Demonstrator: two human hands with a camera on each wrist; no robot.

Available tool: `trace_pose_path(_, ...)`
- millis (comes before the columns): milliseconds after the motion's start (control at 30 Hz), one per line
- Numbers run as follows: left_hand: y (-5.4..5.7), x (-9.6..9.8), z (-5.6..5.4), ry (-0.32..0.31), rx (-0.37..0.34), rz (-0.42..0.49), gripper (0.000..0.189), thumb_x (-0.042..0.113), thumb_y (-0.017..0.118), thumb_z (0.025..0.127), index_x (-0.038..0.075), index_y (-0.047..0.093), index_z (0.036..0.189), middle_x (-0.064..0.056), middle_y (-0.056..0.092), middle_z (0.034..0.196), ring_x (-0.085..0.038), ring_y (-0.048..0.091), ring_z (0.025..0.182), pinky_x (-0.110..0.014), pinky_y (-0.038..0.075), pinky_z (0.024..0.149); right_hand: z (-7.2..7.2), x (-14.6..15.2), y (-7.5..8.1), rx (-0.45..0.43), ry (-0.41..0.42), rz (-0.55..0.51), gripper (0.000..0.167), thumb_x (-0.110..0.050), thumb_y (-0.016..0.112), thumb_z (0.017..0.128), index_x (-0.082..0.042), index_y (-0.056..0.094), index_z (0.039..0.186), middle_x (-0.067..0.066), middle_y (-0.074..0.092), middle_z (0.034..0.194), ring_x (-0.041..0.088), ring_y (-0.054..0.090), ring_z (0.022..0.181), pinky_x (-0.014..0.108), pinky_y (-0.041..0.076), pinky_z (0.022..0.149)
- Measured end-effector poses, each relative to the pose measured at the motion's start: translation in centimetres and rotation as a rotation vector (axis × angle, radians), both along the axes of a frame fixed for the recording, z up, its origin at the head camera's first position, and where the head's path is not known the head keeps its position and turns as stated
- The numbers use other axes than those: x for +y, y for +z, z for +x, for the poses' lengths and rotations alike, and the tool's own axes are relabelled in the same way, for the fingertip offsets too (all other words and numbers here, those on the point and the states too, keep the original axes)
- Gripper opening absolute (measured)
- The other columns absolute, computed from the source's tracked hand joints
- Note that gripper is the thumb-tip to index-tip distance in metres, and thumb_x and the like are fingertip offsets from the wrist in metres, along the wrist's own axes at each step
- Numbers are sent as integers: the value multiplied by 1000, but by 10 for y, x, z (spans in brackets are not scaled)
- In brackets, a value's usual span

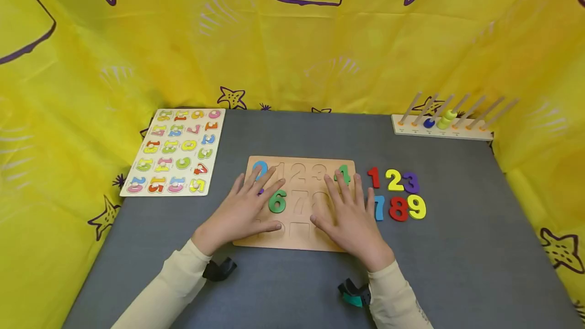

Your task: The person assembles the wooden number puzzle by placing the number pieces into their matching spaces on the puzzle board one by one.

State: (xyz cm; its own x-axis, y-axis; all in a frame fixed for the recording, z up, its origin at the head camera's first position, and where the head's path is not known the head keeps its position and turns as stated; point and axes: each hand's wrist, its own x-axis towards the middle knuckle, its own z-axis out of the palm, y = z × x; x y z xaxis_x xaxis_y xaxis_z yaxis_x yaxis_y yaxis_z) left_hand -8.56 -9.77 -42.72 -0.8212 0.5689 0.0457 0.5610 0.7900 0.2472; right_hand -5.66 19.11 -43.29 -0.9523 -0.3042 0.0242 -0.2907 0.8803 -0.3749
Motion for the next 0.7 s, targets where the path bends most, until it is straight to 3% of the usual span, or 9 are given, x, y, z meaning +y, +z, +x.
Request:
trace_pose_path(100,-13,-20,-1,-98,-83,101,93,62,70,88,25,27,163,-6,12,170,-34,-1,155,-63,14,119,-6,12,-2,-5,59,-35,90,-56,63,95,-23,17,165,10,10,169,39,-15,152,74,-3,112)
trace_pose_path(200,-26,-46,4,-146,-175,187,93,52,75,89,25,25,163,-3,11,170,-31,1,155,-59,16,120,-18,34,-3,-9,126,-106,84,-46,67,97,-17,23,163,12,16,168,40,-9,153,75,2,112)
trace_pose_path(333,-41,-83,19,-104,-236,226,99,50,78,87,22,22,164,0,13,170,-26,5,155,-54,16,122,-46,74,-4,20,194,-143,77,-28,70,97,-10,29,161,16,27,164,43,5,153,74,12,112)
trace_pose_path(433,-50,-98,27,-74,-236,235,101,53,76,87,18,21,164,1,16,169,-25,9,155,-50,13,123,-68,106,-7,32,214,-121,73,-21,71,97,-6,34,158,19,33,161,46,16,150,73,18,111)
trace_pose_path(533,-59,-101,30,-68,-211,235,100,57,73,88,15,22,163,1,20,168,-24,12,154,-47,9,123,-84,132,-9,-13,219,-98,70,-20,73,95,-5,38,155,24,38,156,50,23,146,75,22,108)
trace_pose_path(700,-68,-100,30,-58,-126,218,95,60,69,90,13,28,162,0,24,167,-25,15,154,-49,11,122,-101,153,-12,-87,250,-93,63,-17,77,92,-3,49,148,28,46,148,53,30,142,76,25,104)
